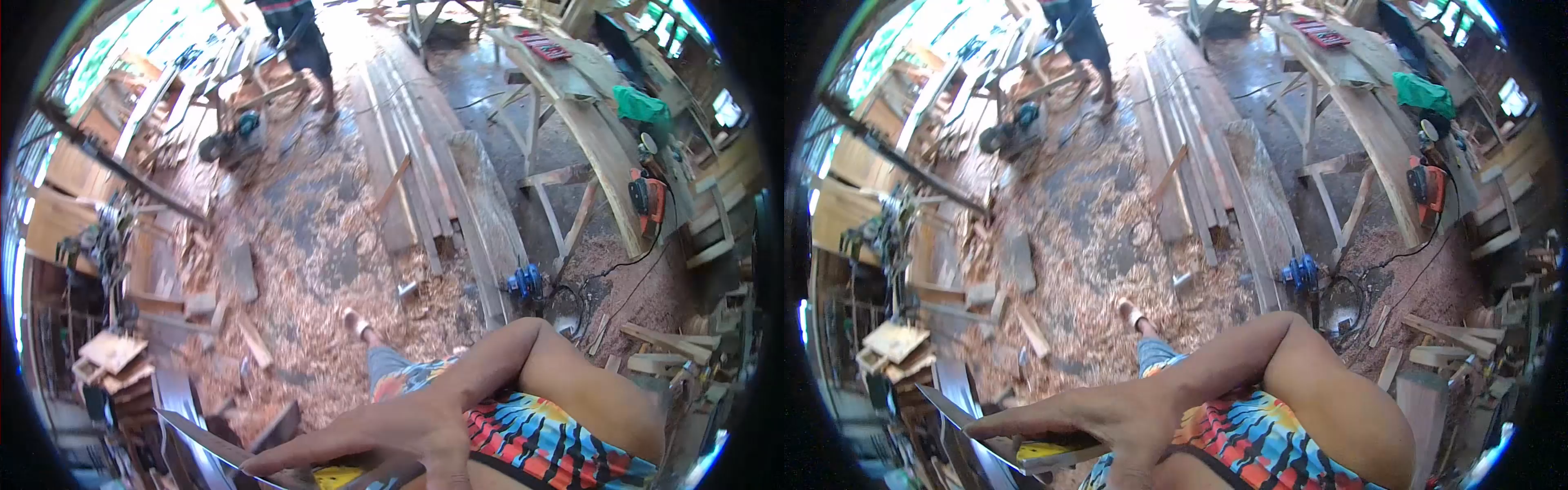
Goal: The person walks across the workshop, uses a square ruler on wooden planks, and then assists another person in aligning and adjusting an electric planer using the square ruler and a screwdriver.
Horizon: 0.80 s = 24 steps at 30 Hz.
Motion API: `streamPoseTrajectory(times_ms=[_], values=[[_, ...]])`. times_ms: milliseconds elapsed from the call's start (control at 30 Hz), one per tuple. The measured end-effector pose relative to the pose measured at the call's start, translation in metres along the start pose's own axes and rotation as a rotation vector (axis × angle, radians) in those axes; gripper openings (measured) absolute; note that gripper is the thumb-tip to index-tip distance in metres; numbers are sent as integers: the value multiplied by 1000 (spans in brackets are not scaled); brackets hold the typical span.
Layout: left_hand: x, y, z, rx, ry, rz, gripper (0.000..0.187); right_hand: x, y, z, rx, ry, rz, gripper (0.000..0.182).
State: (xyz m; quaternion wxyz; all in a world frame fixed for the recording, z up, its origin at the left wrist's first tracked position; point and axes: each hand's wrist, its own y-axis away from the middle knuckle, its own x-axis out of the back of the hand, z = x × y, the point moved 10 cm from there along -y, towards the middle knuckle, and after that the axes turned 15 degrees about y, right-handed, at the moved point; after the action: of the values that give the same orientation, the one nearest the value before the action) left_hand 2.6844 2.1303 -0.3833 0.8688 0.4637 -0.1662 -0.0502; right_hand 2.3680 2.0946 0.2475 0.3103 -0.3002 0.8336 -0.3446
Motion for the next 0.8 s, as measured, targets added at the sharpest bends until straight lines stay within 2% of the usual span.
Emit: streamPoseTrajectory(times_ms=[33,67,133,167,267,300,333,367,400,433,467,500,533,567,600,633,667,700,767,800], values=[[3,-21,10,-9,-88,-26,22,17,-12,13,-34,117,62,116],[10,-41,21,-29,-185,-45,22,42,-19,44,-34,196,-19,117],[31,-77,48,-71,-314,-58,22,72,-40,112,-290,-6,-108,122],[47,-90,59,-73,-308,-48,22,101,-47,144,-437,175,-134,114],[100,-103,85,5,-52,1,22,210,-47,239,-835,598,39,79],[110,-104,86,72,154,-8,22,246,-45,254,-968,978,51,75],[122,-106,90,127,326,-14,22,278,-35,273,-1117,1199,-1,73],[138,-110,108,140,352,5,21,312,-18,286,-1268,1419,-42,71],[170,-117,157,35,-85,114,21,338,3,297,-1420,1420,-70,69],[186,-155,147,35,446,50,19,365,30,305,-1577,1414,-99,69],[200,-148,192,37,459,84,18,393,58,309,-1632,1427,-14,66],[221,-179,204,-27,506,74,21,420,97,314,-1683,1441,67,63],[239,-179,239,-50,400,127,23,454,156,321,-1763,1465,162,59],[255,-207,235,43,586,161,21,483,217,320,-1839,1487,257,58],[263,-206,257,38,594,200,19,489,240,326,-1675,1500,33,59],[269,-197,292,30,601,240,17,521,359,317,-2026,1440,344,59],[277,-226,298,-14,534,219,16,515,367,321,-2029,1578,12,54],[282,-250,294,2,493,206,16,496,420,287,-2243,1175,686,45],[271,-265,321,34,410,182,16,498,515,299,-2237,1142,665,41],[262,-276,328,72,356,175,17,499,513,321,-2254,1266,37,39]])
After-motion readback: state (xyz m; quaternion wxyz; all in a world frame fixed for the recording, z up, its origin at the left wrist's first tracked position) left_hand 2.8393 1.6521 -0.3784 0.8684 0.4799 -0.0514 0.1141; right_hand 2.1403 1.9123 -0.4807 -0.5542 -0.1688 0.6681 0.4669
